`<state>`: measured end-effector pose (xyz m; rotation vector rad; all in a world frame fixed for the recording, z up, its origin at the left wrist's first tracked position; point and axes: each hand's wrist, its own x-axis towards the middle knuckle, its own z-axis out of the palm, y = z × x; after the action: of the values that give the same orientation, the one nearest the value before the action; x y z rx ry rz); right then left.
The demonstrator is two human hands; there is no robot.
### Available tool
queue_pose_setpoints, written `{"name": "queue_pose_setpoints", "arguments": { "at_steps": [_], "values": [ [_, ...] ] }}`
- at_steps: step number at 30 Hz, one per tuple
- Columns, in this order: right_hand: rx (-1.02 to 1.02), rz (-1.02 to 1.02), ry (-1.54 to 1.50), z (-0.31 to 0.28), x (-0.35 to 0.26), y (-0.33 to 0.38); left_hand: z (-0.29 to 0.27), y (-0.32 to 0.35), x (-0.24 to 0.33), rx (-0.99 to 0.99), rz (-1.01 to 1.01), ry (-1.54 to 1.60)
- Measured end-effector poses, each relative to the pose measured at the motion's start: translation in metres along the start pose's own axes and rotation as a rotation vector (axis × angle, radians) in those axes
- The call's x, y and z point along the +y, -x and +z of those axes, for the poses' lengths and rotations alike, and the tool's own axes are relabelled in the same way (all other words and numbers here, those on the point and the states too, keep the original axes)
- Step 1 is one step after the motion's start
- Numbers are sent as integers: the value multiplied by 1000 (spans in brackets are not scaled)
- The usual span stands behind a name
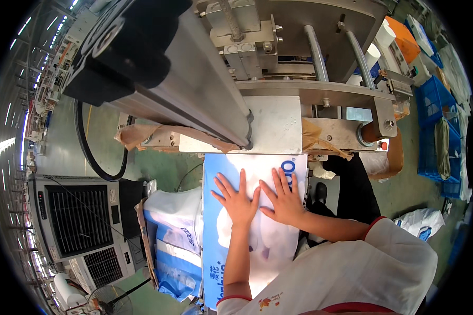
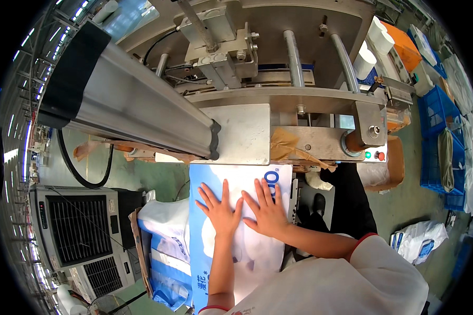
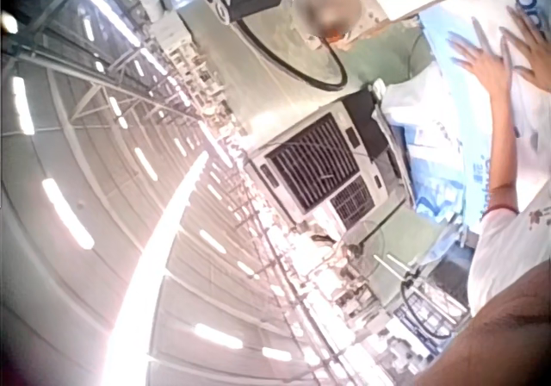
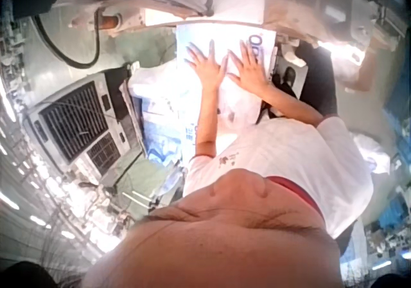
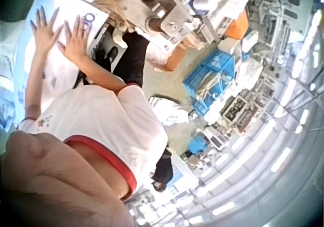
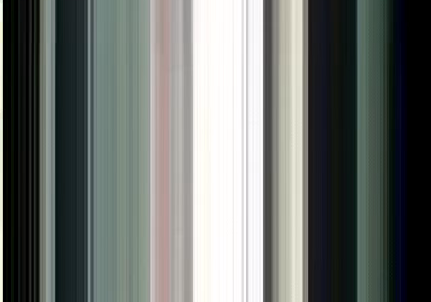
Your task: The person places a large printed plastic bag onto a packing machine, flattens it by hand, and then pushes a button on the control panel to cycle the machine.
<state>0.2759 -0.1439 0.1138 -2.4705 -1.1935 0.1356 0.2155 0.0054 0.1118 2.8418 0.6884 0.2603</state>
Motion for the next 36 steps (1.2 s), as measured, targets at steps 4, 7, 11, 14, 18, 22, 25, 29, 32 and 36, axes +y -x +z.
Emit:
{"name": "queue_pose_setpoints", "arguments": {
  "at_steps": [4,7,11,14,18,22,25,29,32,36],
  "values": [
    [-19,-10,64,2,0,-9,7,-20,3,61,19,32],
    [-29,0,51,5,-7,-9,11,-34,3,101,8,71],
    [-29,-52,-68,10,-5,-9,11,-8,-2,90,-32,29],
    [-35,-92,-109,11,-3,-10,10,9,-6,83,-44,-5],
    [-25,-115,-107,15,-4,-4,15,16,-7,104,-51,19],
    [22,-137,-102,18,-2,-1,17,18,-8,149,-21,-17],
    [31,-167,-86,16,-2,1,17,20,-8,158,-18,-38],
    [30,-237,-41,16,3,4,27,20,-15,199,-8,-10],
    [40,-324,-28,22,10,8,32,20,-18,212,0,7],
    [45,-395,23,28,16,37,37,26,-19,219,8,18]
  ]
}}
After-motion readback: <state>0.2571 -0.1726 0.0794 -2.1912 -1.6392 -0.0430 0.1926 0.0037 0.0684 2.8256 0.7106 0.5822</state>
